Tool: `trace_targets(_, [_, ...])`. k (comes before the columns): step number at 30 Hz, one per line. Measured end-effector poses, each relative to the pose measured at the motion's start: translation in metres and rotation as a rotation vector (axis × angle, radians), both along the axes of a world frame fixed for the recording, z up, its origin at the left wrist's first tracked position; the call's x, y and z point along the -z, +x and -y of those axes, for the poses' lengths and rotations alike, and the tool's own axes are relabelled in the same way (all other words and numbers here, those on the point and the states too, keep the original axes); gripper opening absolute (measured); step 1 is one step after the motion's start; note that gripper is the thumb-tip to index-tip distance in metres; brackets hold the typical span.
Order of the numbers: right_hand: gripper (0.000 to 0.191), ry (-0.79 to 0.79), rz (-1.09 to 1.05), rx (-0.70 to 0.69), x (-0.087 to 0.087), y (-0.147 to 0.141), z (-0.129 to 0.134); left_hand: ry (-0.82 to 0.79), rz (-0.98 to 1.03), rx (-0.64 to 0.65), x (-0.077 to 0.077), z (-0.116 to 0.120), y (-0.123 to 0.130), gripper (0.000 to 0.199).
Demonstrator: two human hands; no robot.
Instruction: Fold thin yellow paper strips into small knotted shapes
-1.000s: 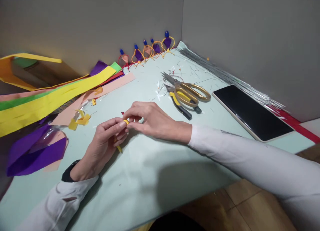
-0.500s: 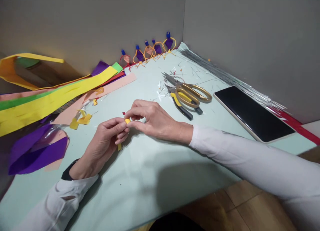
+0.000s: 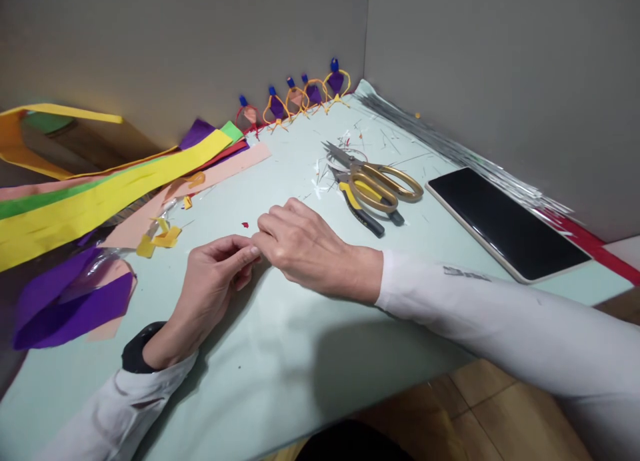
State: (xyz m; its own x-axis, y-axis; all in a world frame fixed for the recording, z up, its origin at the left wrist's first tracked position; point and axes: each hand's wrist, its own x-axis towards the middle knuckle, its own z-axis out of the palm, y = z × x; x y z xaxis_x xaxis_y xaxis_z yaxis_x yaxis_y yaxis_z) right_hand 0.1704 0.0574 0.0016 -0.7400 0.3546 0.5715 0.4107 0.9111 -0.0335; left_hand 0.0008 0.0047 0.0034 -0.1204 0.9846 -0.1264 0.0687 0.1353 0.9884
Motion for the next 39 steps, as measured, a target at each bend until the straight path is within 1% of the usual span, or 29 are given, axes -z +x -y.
trace_targets(2, [0.022, -0.019, -0.030, -0.029, 0.001, -0.001, -0.001, -0.007, 0.000, 0.004, -0.001, 0.001, 0.000, 0.014])
trace_targets(4, [0.020, -0.120, -0.128, -0.098, 0.003, -0.001, -0.004, -0.037, 0.048, 0.014, -0.003, 0.001, -0.001, 0.016])
trace_targets(5, [0.017, -0.208, -0.199, -0.139, 0.003, 0.000, -0.005, -0.052, 0.092, 0.020, -0.005, 0.001, -0.001, 0.017])
trace_targets(7, [0.014, -0.440, -0.337, -0.203, 0.001, 0.000, -0.008, -0.076, 0.206, 0.052, -0.008, 0.000, -0.003, 0.020])
trace_targets(9, [0.014, -0.671, -0.427, -0.243, -0.002, 0.001, -0.009, -0.082, 0.316, 0.097, -0.011, 0.000, -0.004, 0.020])
trace_targets(10, [0.014, -0.763, -0.455, -0.257, -0.005, 0.001, -0.009, -0.081, 0.356, 0.116, -0.011, -0.001, -0.005, 0.020])
trace_targets(12, [0.014, -0.883, -0.496, -0.278, -0.009, 0.001, -0.008, -0.083, 0.403, 0.135, -0.012, -0.001, -0.005, 0.018])
trace_targets(14, [0.012, -0.913, -0.521, -0.288, -0.011, 0.001, -0.007, -0.086, 0.416, 0.140, -0.012, -0.001, -0.006, 0.016])
trace_targets(15, [0.012, -0.902, -0.521, -0.287, -0.011, 0.001, -0.006, -0.091, 0.412, 0.141, -0.011, -0.001, -0.006, 0.016])
trace_targets(17, [0.009, -0.826, -0.496, -0.274, -0.011, 0.001, -0.006, -0.103, 0.383, 0.128, -0.011, -0.001, -0.006, 0.015])
trace_targets(23, [0.012, -0.413, -0.346, -0.225, -0.003, 0.004, -0.010, -0.079, 0.217, 0.038, -0.009, -0.003, -0.005, 0.014])
trace_targets(28, [0.018, -0.145, -0.158, -0.148, 0.000, 0.005, -0.011, -0.075, 0.150, 0.038, -0.007, -0.004, -0.004, 0.014])
trace_targets(32, [0.020, -0.033, -0.042, -0.080, 0.001, 0.004, -0.009, -0.089, 0.137, 0.053, -0.006, -0.003, -0.005, 0.013])
trace_targets(36, [0.024, 0.082, 0.046, -0.036, -0.001, 0.002, -0.005, -0.066, 0.122, 0.051, -0.006, -0.002, -0.002, 0.015])
trace_targets(38, [0.025, 0.093, 0.052, -0.041, -0.001, 0.002, -0.004, -0.049, 0.100, 0.034, -0.006, -0.002, -0.001, 0.014])
trace_targets(39, [0.024, 0.066, 0.030, -0.054, -0.001, 0.002, -0.004, -0.048, 0.091, 0.029, -0.006, -0.001, -0.001, 0.014])
